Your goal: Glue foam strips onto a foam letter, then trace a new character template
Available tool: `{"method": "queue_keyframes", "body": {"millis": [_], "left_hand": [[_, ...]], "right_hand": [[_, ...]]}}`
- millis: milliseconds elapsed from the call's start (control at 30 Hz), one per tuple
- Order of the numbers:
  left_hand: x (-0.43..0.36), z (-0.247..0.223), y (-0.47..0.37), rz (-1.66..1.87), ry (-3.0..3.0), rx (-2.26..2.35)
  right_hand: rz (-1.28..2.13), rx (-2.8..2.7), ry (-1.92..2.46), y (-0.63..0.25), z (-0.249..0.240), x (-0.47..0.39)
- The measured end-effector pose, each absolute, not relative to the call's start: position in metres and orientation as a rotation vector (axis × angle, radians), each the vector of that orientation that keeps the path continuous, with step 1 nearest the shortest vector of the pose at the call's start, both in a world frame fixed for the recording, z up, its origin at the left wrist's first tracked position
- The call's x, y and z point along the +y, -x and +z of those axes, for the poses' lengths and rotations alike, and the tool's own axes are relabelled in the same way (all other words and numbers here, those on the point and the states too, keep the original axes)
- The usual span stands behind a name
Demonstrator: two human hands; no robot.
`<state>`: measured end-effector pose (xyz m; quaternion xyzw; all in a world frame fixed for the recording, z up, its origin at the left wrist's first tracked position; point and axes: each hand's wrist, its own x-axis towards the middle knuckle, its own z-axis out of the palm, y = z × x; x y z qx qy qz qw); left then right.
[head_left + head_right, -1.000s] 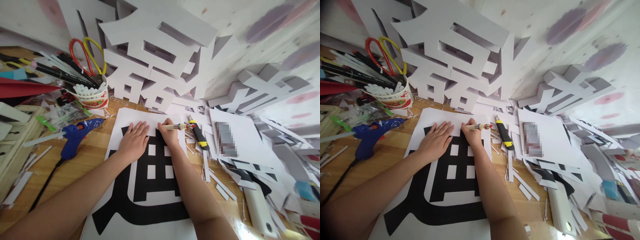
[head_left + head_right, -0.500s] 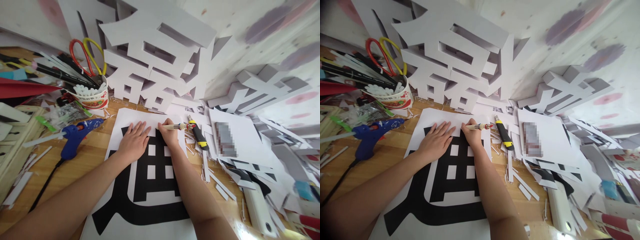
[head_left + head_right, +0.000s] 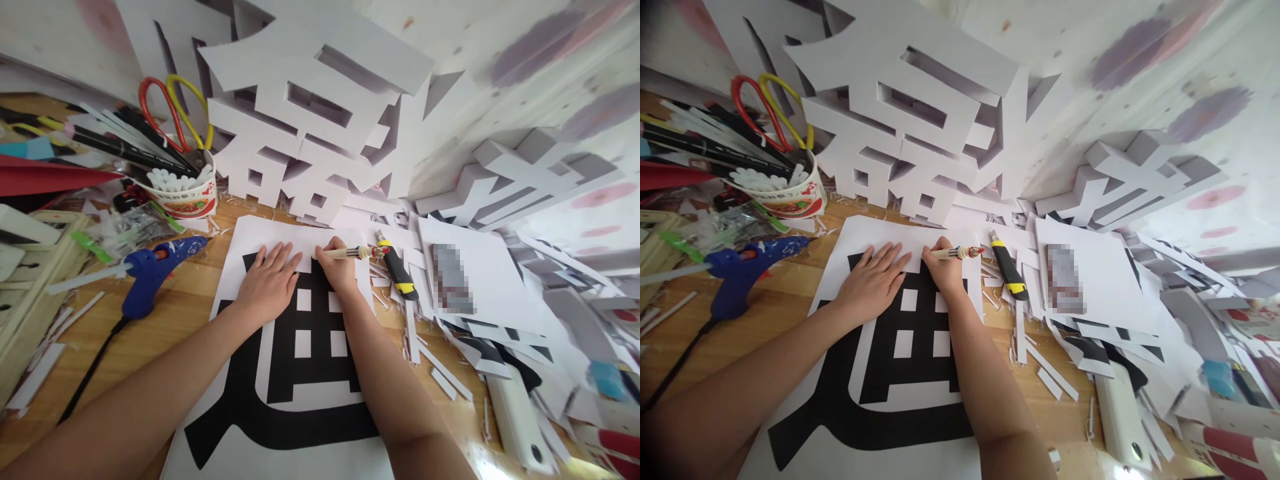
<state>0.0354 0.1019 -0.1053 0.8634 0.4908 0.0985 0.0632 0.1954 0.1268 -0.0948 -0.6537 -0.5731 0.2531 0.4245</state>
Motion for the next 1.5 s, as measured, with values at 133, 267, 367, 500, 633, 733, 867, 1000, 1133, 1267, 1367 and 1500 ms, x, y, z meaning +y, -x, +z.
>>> {"method": "queue_keyframes", "body": {"millis": [133,267,367,500,633,733,867,1000,1133,1267,1367,1500], "left_hand": [[0.1022,-0.1052,-0.0356,0.295,-2.601,1.481],[0.1023,-0.1055,-0.0354,0.298,-2.598,1.474],[0.1024,-0.1062,-0.0352,0.311,-2.592,1.475],[0.1024,-0.1063,-0.0352,0.311,-2.595,1.468],[0.1022,-0.1055,-0.0354,0.303,-2.598,1.477],[0.102,-0.1051,-0.0354,0.306,-2.594,1.474],[0.102,-0.1053,-0.0355,0.309,-2.585,1.474],[0.1022,-0.1057,-0.0355,0.305,-2.591,1.475],[0.1024,-0.1057,-0.0354,0.309,-2.601,1.472],[0.1024,-0.1056,-0.0354,0.304,-2.606,1.483],[0.1025,-0.1059,-0.0352,0.301,-2.612,1.481],[0.1024,-0.1061,-0.0351,0.299,-2.618,1.48]], "right_hand": [[0.639,-1.437,1.637,-0.1955,-0.0939,0.1264],[0.642,-1.429,1.627,-0.1948,-0.0929,0.126],[0.636,-1.446,1.631,-0.1945,-0.0924,0.1256],[0.634,-1.443,1.638,-0.1948,-0.0927,0.1253],[0.618,-1.46,1.637,-0.1946,-0.093,0.1252],[0.625,-1.462,1.64,-0.1945,-0.0931,0.1249],[0.623,-1.463,1.629,-0.1955,-0.0945,0.1252],[0.621,-1.471,1.642,-0.1958,-0.0952,0.126],[0.624,-1.452,1.619,-0.1946,-0.0945,0.126],[0.633,-1.462,1.61,-0.1948,-0.0948,0.1255],[0.639,-1.464,1.616,-0.1952,-0.0952,0.1254],[0.609,-1.469,1.639,-0.1951,-0.0946,0.1254]]}}
